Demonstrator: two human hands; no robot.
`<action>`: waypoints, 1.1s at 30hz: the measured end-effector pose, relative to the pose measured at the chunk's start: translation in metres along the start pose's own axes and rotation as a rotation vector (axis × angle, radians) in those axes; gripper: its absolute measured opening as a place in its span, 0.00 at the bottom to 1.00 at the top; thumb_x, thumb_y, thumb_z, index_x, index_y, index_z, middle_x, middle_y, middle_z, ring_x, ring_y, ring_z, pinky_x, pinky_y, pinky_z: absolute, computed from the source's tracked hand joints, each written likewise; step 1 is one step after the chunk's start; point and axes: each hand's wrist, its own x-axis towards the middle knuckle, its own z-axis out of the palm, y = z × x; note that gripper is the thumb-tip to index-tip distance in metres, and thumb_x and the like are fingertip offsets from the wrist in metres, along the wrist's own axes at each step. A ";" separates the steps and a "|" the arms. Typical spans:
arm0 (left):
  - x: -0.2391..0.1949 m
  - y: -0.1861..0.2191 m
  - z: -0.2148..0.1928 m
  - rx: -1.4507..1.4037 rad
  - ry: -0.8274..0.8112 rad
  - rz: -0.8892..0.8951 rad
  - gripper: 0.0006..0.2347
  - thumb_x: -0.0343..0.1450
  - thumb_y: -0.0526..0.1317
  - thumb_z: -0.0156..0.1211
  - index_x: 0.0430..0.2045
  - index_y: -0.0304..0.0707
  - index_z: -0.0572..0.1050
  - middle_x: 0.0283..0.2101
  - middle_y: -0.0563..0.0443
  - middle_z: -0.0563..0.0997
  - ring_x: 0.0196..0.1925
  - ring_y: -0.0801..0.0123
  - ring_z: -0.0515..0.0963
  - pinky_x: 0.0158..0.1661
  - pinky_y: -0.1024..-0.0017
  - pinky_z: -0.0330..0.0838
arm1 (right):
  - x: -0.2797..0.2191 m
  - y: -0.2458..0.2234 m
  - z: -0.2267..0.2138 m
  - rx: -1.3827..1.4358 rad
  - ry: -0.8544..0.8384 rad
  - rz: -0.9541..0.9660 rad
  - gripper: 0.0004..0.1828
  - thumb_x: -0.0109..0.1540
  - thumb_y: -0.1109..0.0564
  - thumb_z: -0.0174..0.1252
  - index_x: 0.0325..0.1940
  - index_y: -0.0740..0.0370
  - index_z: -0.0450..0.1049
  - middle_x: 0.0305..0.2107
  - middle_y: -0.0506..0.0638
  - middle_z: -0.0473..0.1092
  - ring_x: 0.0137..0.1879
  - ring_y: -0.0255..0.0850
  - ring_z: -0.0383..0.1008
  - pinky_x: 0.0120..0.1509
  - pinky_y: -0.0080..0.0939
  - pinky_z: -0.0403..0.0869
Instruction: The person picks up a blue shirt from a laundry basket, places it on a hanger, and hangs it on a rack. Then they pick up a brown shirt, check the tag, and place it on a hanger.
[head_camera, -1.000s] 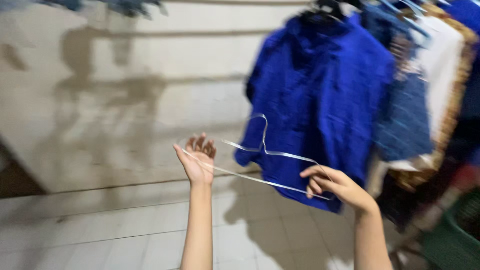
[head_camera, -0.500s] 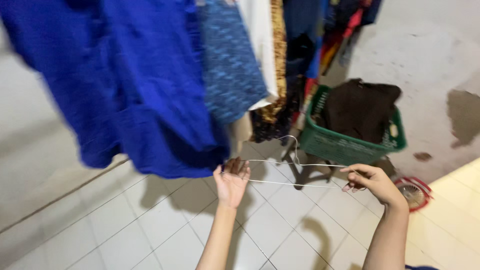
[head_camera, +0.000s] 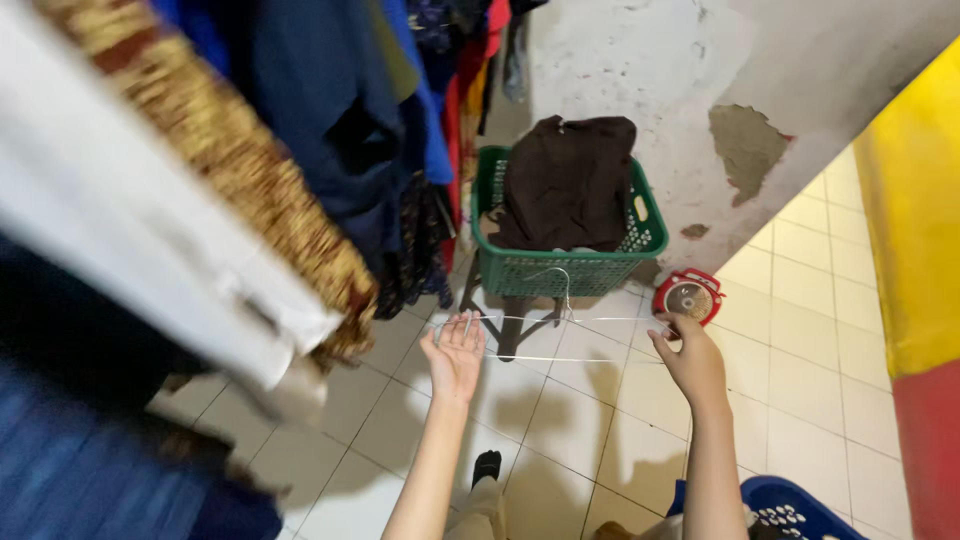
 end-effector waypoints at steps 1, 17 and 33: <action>0.025 -0.004 0.001 0.023 0.009 -0.013 0.22 0.75 0.55 0.45 0.47 0.32 0.70 0.54 0.45 0.75 0.64 0.53 0.72 0.62 0.57 0.65 | 0.014 0.003 0.004 -0.004 0.024 -0.004 0.21 0.59 0.51 0.66 0.55 0.59 0.76 0.37 0.55 0.76 0.44 0.46 0.78 0.48 0.44 0.74; 0.284 -0.122 0.051 0.029 -0.068 -0.111 0.21 0.69 0.50 0.49 0.37 0.23 0.75 0.49 0.34 0.79 0.58 0.47 0.74 0.63 0.56 0.65 | 0.232 0.011 0.098 -0.230 0.107 -0.190 0.37 0.52 0.40 0.69 0.61 0.54 0.71 0.59 0.52 0.67 0.69 0.49 0.63 0.69 0.77 0.43; 0.509 -0.245 0.115 0.646 0.089 0.018 0.22 0.75 0.53 0.32 0.51 0.44 0.74 0.60 0.52 0.76 0.65 0.63 0.71 0.67 0.61 0.55 | 0.522 0.232 0.215 0.766 -0.383 0.123 0.14 0.68 0.50 0.54 0.47 0.58 0.82 0.22 0.41 0.66 0.27 0.30 0.63 0.31 0.34 0.63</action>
